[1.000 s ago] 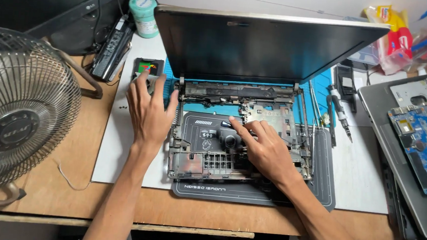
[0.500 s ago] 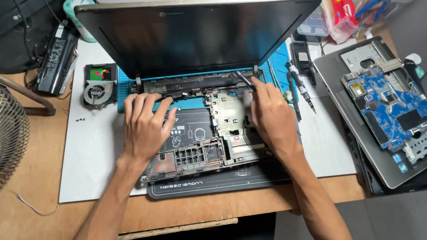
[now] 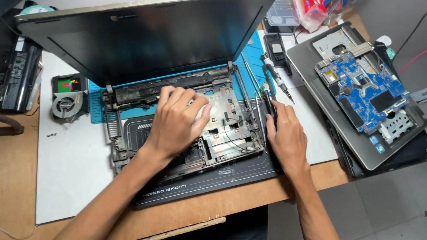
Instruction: The person is disassembling and reassembling laptop components, specifically removing an SSD and installing a motherboard.
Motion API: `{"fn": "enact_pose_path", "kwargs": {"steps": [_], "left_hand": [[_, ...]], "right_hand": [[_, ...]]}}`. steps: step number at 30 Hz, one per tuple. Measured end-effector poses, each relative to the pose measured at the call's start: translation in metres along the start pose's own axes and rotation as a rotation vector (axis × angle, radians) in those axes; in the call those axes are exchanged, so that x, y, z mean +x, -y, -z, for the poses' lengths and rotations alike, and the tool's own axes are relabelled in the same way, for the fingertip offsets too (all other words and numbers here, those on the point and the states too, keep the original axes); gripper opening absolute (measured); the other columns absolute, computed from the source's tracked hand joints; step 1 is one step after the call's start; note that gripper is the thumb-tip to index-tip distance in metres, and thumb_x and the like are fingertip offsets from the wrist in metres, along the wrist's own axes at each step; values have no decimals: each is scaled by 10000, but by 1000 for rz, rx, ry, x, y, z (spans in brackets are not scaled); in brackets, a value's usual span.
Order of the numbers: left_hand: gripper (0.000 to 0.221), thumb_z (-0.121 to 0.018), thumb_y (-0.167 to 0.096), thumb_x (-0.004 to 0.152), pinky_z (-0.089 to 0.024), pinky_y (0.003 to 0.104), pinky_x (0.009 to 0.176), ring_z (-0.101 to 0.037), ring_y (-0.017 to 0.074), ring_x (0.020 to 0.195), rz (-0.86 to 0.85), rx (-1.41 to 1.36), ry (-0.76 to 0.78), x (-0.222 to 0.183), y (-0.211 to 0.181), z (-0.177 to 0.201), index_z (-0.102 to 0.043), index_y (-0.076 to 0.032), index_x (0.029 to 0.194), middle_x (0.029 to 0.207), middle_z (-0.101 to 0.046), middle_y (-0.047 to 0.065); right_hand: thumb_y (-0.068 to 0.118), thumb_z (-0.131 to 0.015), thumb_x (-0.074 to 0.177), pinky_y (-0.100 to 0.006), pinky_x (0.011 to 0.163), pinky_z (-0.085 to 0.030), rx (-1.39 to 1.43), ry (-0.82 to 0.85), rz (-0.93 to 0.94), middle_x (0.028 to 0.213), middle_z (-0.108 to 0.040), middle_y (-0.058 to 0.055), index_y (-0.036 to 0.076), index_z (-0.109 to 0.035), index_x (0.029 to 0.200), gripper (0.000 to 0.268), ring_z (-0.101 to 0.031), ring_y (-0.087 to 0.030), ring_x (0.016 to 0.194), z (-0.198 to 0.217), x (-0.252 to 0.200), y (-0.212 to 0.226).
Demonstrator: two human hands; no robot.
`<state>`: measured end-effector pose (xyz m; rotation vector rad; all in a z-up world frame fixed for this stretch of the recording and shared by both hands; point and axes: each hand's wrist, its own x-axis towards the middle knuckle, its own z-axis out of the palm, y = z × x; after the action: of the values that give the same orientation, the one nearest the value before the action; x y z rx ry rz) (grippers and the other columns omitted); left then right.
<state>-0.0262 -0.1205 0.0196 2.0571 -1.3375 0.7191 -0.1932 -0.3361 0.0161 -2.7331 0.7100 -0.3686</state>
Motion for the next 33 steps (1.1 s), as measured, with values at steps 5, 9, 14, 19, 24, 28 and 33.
{"fn": "enact_pose_path", "kwargs": {"steps": [5,9,14,19,24,28,33], "left_hand": [[159,-656,-239,962,-471,369,815,-634,244,762,-20,-198,2,62,-36,-42,-698,-132,851,759,-622,46],[212,-617,-283,956,-483,429,751,-644,318,756,39,-424,67,103,-58,-92,-678,-110,850,747,-607,84],[250,-611,-286,936,-521,495,757,-677,391,816,119,-606,159,147,-75,-153,-707,-55,919,799,-627,135],[348,-584,-251,964,-510,513,879,-564,412,1089,264,-460,311,168,-89,-201,-691,27,1144,1221,-614,261],[285,-590,-231,958,-460,562,1002,-529,432,1166,278,-494,395,175,-109,-213,-742,4,1010,1304,-548,290],[227,-627,-201,944,-423,516,904,-493,357,1029,255,-450,348,169,-123,-230,-723,2,979,1129,-548,197],[81,-597,-62,858,-411,493,879,-499,366,988,432,-538,350,170,-130,-226,-607,-14,793,1021,-573,211]], "right_hand": [[175,-625,1005,-507,636,-608,3,9,20,992,-639,-158,70,-594,1366,376,-727,-397,868,6,-3,2],[191,-705,968,-452,610,-604,121,-113,39,952,-632,-182,36,-644,1310,380,-717,-382,803,21,-8,1],[89,-753,1017,-297,635,-588,120,-508,42,993,-590,-122,8,-682,1316,318,-686,-275,836,60,-11,-44],[55,-656,1139,-470,855,-547,-115,-687,-174,1145,-543,-298,-196,-639,1356,332,-627,-397,939,85,-24,-121],[198,-639,1198,-493,906,-487,-148,-576,-294,971,-658,-219,-104,-730,1253,320,-532,-354,1121,66,-23,-183],[351,-662,1154,-486,870,-494,-1,-540,-402,1111,-620,-213,28,-778,1201,347,-664,-313,870,58,-17,-217],[314,-784,1037,-229,868,-550,425,-521,-551,977,-656,-30,-24,-679,1288,434,-610,-86,921,63,-4,-212]]}}
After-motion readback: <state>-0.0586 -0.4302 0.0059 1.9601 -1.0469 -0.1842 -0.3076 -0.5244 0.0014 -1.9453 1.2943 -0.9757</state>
